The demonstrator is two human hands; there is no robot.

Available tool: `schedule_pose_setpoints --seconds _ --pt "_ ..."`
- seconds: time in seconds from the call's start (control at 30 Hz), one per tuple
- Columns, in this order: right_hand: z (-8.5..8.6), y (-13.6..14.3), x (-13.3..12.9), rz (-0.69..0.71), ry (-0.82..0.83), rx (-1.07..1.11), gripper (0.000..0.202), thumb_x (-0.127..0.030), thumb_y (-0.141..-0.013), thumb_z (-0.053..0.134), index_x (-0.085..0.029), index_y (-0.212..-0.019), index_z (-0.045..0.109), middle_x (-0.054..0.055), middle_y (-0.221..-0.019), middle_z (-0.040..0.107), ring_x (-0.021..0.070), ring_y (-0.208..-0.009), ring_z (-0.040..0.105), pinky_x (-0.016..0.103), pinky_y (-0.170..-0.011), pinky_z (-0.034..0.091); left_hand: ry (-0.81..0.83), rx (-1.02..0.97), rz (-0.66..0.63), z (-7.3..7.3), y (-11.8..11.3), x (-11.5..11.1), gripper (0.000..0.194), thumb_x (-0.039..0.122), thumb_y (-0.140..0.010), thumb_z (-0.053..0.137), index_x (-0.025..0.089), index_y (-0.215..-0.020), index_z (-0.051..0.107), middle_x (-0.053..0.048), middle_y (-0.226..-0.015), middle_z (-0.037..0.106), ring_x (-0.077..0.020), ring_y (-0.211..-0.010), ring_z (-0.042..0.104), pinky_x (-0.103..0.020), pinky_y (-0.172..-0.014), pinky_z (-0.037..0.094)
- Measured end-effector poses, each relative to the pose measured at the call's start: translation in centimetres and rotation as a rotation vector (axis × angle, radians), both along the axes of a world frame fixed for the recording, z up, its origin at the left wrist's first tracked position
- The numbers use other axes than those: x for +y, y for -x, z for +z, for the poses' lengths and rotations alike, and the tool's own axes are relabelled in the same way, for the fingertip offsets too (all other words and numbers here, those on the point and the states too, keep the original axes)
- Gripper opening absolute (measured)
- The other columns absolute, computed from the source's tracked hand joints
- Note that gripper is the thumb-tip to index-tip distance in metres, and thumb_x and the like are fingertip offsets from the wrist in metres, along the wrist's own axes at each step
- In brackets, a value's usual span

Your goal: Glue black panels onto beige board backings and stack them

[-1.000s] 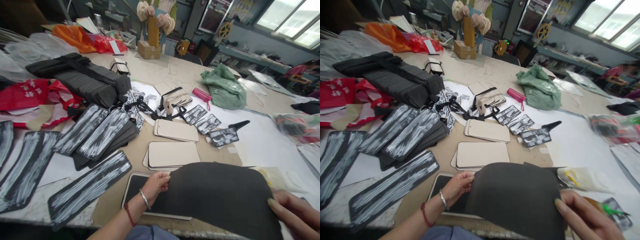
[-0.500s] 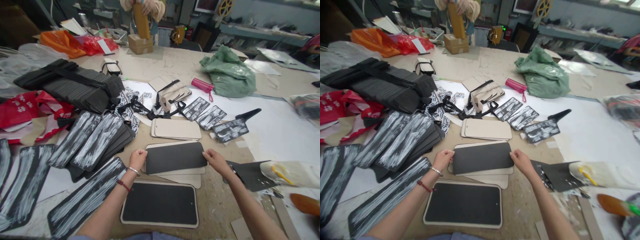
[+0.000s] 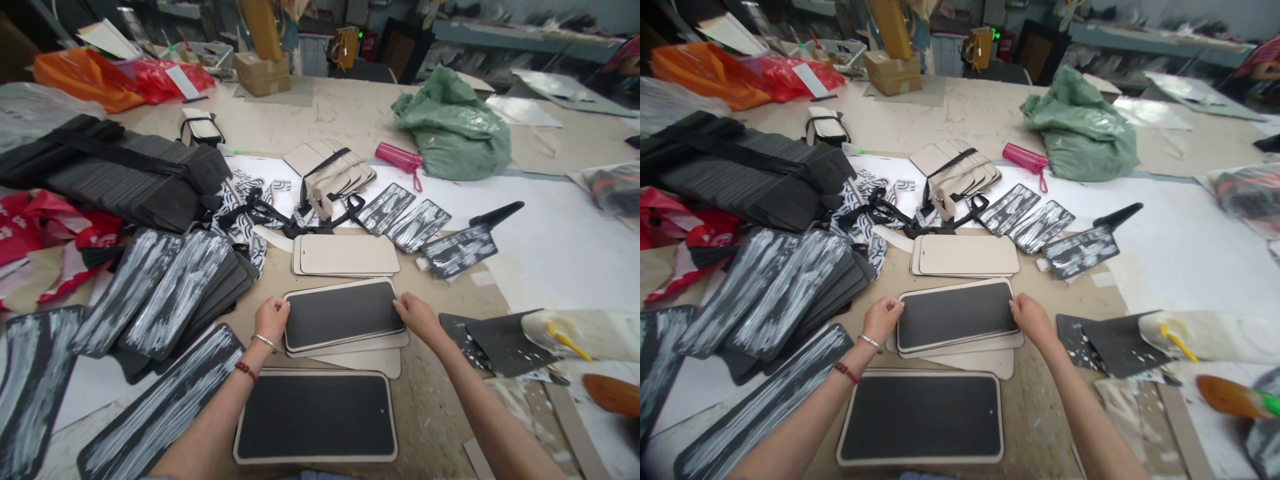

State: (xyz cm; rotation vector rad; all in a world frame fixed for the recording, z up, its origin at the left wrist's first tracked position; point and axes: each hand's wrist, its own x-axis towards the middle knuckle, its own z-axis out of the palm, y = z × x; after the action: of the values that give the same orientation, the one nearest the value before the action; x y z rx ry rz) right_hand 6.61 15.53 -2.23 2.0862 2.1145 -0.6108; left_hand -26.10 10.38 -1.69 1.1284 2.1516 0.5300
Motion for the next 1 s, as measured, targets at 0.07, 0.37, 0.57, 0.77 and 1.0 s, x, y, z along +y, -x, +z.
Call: schedule_pose_setpoints --seconds 0.07,0.37,0.57,0.77,1.0 --pt "0.03 0.12 0.03 -0.007 0.005 -0.011 0.019 -0.028 -0.082 0.04 -0.019 -0.066 0.044 0.001 -0.061 0.053 0.0132 -0.058 0.048 0.023 -0.055 0.028 0.006 0.038 -0.021 -0.1 -0.05 -0.01 0.015 0.026 -0.068 0.047 0.018 -0.056 0.053 0.0 -0.057 0.059 -0.0145 -0.059 0.054 -0.023 -0.058 0.036" --pt "0.36 0.64 0.08 -0.045 0.019 -0.057 0.018 -0.027 -0.084 0.039 -0.017 -0.074 0.049 0.005 -0.067 0.057 0.0145 -0.061 0.05 0.023 -0.055 0.028 0.001 0.071 -0.04 -0.11 -0.37 -0.17 0.015 0.027 -0.071 0.046 0.019 -0.06 0.052 0.0 -0.058 0.058 -0.0143 -0.059 0.054 -0.023 -0.058 0.036" --pt "0.3 0.8 0.1 -0.036 0.024 -0.088 0.018 -0.029 -0.085 0.039 -0.017 -0.076 0.049 0.006 -0.068 0.058 0.0161 -0.063 0.053 0.024 -0.056 0.028 -0.026 0.068 -0.023 -0.33 -0.51 -0.3 0.015 0.025 -0.072 0.047 0.019 -0.058 0.049 0.001 -0.055 0.055 -0.0132 -0.056 0.051 -0.023 -0.057 0.035" --pt "-0.49 0.38 0.25 -0.007 0.027 -0.141 0.021 -0.032 -0.085 0.037 -0.018 -0.075 0.048 0.006 -0.067 0.058 0.0173 -0.063 0.054 0.025 -0.055 0.028 -0.072 0.028 -0.013 -0.73 -0.48 -0.41 0.012 0.02 -0.071 0.047 0.018 -0.06 0.051 0.0 -0.058 0.057 -0.0132 -0.06 0.053 -0.023 -0.059 0.037" --pt "-0.1 0.58 0.33 -0.007 0.04 -0.161 0.023 -0.034 -0.086 0.036 -0.018 -0.075 0.048 0.008 -0.069 0.059 0.0179 -0.064 0.055 0.025 -0.055 0.029 -0.071 0.022 -0.009 -0.88 -0.29 -0.45 0.012 0.021 -0.071 0.048 0.017 -0.062 0.054 -0.001 -0.06 0.059 -0.0133 -0.061 0.054 -0.023 -0.06 0.037"
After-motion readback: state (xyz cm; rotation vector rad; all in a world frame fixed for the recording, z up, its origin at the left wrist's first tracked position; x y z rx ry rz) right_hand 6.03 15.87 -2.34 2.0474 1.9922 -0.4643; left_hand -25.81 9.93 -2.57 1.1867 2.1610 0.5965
